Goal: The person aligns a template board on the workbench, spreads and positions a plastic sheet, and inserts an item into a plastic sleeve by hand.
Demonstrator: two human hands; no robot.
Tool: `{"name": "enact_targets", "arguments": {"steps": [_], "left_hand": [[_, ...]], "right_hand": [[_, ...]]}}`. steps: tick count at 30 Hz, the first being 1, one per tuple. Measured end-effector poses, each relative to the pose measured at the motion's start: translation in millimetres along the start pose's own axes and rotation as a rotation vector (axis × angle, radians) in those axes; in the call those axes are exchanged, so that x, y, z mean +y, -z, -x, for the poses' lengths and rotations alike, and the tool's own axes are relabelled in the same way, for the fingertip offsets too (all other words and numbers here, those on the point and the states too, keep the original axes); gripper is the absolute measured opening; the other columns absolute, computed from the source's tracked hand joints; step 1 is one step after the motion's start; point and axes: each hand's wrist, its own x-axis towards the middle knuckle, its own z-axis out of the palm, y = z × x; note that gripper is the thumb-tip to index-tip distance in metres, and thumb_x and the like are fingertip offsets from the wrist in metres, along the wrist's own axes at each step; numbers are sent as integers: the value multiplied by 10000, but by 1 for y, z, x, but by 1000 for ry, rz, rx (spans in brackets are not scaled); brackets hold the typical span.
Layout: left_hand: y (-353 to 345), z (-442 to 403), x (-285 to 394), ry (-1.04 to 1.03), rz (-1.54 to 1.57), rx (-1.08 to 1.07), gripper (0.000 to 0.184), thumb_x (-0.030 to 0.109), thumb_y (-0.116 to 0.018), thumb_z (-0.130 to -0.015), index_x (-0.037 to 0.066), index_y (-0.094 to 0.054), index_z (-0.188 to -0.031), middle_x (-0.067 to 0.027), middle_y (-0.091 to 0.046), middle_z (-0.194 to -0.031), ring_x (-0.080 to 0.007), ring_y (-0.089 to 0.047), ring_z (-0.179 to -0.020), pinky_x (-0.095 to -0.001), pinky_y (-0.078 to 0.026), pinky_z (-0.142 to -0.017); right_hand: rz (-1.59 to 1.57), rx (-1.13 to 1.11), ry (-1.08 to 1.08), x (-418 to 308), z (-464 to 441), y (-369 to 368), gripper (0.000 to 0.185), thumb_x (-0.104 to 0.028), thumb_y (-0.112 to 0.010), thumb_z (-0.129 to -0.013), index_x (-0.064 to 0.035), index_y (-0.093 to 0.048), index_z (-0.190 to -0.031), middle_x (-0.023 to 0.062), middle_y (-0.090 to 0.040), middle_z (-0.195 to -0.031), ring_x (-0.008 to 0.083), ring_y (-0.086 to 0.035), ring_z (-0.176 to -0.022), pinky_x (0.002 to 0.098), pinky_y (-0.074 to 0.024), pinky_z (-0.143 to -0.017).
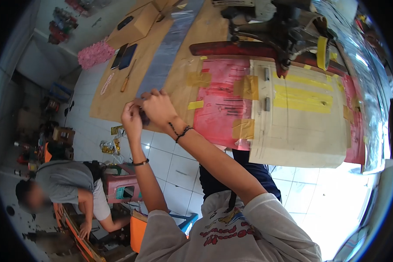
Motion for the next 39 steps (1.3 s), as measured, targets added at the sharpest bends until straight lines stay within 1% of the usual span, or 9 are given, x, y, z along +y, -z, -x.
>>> {"name": "enact_targets", "arguments": {"steps": [7, 13, 16, 19, 22, 28, 31, 37, 39], "left_hand": [[5, -2, 7, -85, 19, -18, 155, 106, -568, -1019, -38, -625, -1016, -54, -663, -866, -101, -605, -781, -256, -487, -691], [5, -10, 39, -486, -512, -65, 115, 69, -576, -999, -44, -590, -986, -123, -607, -774, -178, -644, -725, -323, -513, -643], [-1, -13, 53, -469, -513, -29, 103, 50, -566, -988, -41, -567, -941, -140, -591, -755, -253, -650, -699, -356, -511, -635], [3, -32, 42, -262, -459, -100, 144, 84, -525, -1022, -42, -550, -958, -117, -604, -770, -181, -627, -714, -315, -486, -633], [-2, -21, 62, -519, -546, -297, 152, 80, -533, -1013, -35, -530, -914, -133, -546, -730, -189, -546, -646, -332, -469, -620], [10, -35, 35, -209, -207, -262, 200, 108, -521, -1036, -22, -500, -886, -78, -509, -729, -117, -480, -680, -292, -439, -642], [20, -27, 38, -311, -455, -326, 214, 116, -516, -1048, -17, -491, -883, -35, -509, -748, -88, -478, -704, -262, -428, -643], [-16, -39, 42, -195, -183, -152, 174, 94, -534, -1029, -21, -510, -902, -80, -535, -760, -116, -485, -677, -288, -448, -648], [-22, -31, 58, -443, -341, -255, 170, 94, -537, -1024, -22, -515, -902, -106, -554, -764, -135, -518, -684, -304, -461, -654]], "right_hand": [[-39, -28, -129, 2, -3, -3, 186, -219, -632, -843, -101, -716, -959, 72, -666, -971, 259, -616, -993, 395, -462, -885], [24, 29, -192, 4, -6, -17, 164, -166, -620, -816, -64, -706, -911, 94, -648, -960, 264, -597, -1014, 358, -478, -897], [-14, 12, -185, 5, -6, -18, 136, -135, -615, -800, -65, -713, -863, 98, -641, -963, 270, -589, -1027, 355, -490, -900], [-82, 16, -181, 7, -9, -14, 132, -129, -616, -800, -68, -724, -843, 93, -642, -983, 274, -585, -1032, 360, -502, -888], [-119, 8, -256, 7, -10, -6, 147, -140, -621, -809, -70, -737, -864, 87, -648, -999, 273, -585, -1036, 366, -512, -875], [-281, -26, -106, 5, -5, -8, 167, -148, -606, -838, -98, -752, -901, 79, -654, -1018, 282, -585, -1076, 386, -515, -910], [-155, -35, -150, 10, -11, -10, 165, -148, -602, -843, -102, -750, -899, 78, -654, -1025, 291, -583, -1084, 392, -512, -927], [-215, 38, -251, 9, -8, -5, 178, -122, -631, -812, -36, -716, -943, 106, -638, -1046, 294, -563, -1088, 388, -503, -930], [-187, 47, -361, 12, -11, 2, 188, -99, -629, -809, -22, -704, -963, 113, -631, -1056, 298, -554, -1097, 383, -497, -939]]}}
